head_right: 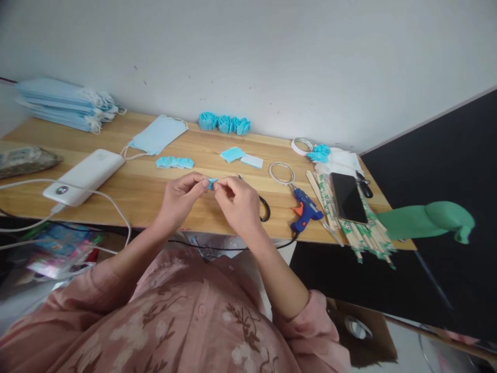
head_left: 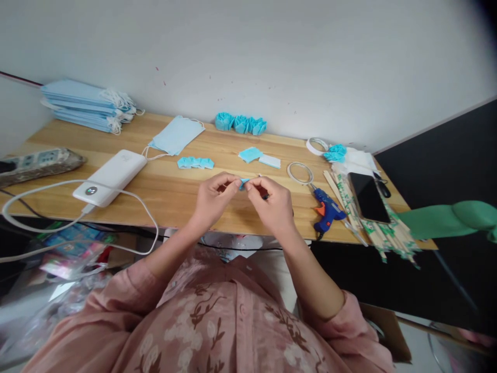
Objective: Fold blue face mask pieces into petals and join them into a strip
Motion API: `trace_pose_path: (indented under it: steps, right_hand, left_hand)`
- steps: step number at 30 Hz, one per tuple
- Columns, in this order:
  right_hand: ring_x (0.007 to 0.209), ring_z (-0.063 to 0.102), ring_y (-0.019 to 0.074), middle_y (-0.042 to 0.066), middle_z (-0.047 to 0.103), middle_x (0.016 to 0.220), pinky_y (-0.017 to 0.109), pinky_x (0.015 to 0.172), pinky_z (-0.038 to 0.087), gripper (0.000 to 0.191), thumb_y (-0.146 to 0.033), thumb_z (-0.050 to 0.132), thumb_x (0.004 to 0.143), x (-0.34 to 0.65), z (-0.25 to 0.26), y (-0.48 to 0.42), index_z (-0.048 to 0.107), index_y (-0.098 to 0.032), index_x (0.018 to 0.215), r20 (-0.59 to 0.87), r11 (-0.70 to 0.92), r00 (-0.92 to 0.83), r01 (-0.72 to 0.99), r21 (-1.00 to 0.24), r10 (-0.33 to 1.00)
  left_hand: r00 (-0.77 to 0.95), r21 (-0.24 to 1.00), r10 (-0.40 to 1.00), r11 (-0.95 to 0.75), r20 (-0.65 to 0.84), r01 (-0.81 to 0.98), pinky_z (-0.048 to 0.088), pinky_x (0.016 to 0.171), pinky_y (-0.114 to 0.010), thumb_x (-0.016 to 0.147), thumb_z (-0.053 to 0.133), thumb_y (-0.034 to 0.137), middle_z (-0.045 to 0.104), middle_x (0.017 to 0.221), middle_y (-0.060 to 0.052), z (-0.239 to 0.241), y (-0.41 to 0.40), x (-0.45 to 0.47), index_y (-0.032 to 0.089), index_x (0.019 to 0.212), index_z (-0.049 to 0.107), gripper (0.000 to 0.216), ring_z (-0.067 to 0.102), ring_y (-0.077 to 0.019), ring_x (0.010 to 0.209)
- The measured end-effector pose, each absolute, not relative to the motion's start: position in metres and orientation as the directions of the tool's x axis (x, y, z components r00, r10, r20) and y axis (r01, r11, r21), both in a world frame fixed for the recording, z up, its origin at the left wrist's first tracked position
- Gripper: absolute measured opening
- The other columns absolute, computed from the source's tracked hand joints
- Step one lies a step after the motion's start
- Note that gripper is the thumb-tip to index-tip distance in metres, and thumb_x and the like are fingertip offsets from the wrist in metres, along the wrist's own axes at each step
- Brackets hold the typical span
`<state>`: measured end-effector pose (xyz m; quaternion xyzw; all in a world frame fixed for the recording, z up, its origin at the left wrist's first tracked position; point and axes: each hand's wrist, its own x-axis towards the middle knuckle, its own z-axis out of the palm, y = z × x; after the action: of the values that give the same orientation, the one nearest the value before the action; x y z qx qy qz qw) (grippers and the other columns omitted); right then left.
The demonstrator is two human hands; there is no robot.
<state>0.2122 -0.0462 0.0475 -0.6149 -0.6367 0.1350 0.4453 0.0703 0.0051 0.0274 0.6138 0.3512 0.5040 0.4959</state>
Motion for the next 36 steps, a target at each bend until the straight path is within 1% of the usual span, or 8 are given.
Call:
trace_pose_path:
  steps: [6,10,18,28,36]
  right_hand:
    - [0.065,0.057,0.0128,0.000,0.066,0.072,0.026,0.062,0.042,0.016,-0.029,0.058,0.087,0.2121,0.0455,-0.0439,0.062,-0.021,0.074,0.370,0.186,0.180,0.622,-0.761,0.911]
    - [0.063,0.056,0.0125,-0.001,0.066,0.071,0.026,0.062,0.043,0.015,-0.029,0.059,0.086,0.2113,0.0443,-0.0423,0.062,-0.021,0.074,0.365,0.183,0.189,0.608,-0.772,0.911]
    - [0.060,0.055,0.0116,-0.001,0.065,0.070,0.025,0.060,0.042,0.014,-0.029,0.058,0.086,0.2119,0.0442,-0.0410,0.063,-0.021,0.075,0.319,0.169,0.181,0.561,-0.810,0.930]
    - [0.058,0.050,0.0106,-0.002,0.061,0.067,0.024,0.057,0.039,0.013,-0.028,0.057,0.084,0.2092,0.0490,-0.0415,0.062,-0.020,0.074,0.300,0.169,0.170,0.530,-0.831,0.939]
    - [0.060,0.049,0.0102,-0.002,0.060,0.068,0.023,0.058,0.039,0.015,-0.028,0.056,0.086,0.2101,0.0481,-0.0432,0.062,-0.019,0.076,0.280,0.169,0.145,0.514,-0.841,0.949]
  left_hand:
    - [0.236,0.942,0.912,-0.325,0.335,-0.082,0.046,0.066,-0.026,0.081,0.067,0.034,0.070,0.076,-0.004,0.0230,0.0066,0.0693,0.018,0.073,0.072,0.018,0.059,-0.0137,0.071]
    - [0.230,0.930,0.901,-0.359,0.368,-0.081,0.047,0.068,-0.027,0.081,0.068,0.036,0.071,0.077,-0.005,0.0217,0.0078,0.0693,0.019,0.073,0.073,0.020,0.061,-0.0148,0.073]
    - [0.236,0.957,0.929,-0.263,0.285,-0.121,0.047,0.067,-0.026,0.079,0.070,0.033,0.070,0.077,-0.004,0.0208,0.0089,0.0677,0.019,0.074,0.074,0.016,0.060,-0.0141,0.072]
    - [0.239,0.970,0.944,-0.198,0.228,-0.143,0.045,0.065,-0.026,0.077,0.071,0.034,0.068,0.075,-0.002,0.0213,0.0089,0.0662,0.019,0.072,0.073,0.016,0.057,-0.0130,0.069]
    - [0.263,0.974,0.946,-0.146,0.189,-0.173,0.042,0.063,-0.024,0.078,0.069,0.034,0.060,0.064,0.001,0.0230,0.0086,0.0651,0.017,0.067,0.069,0.019,0.050,-0.0104,0.062]
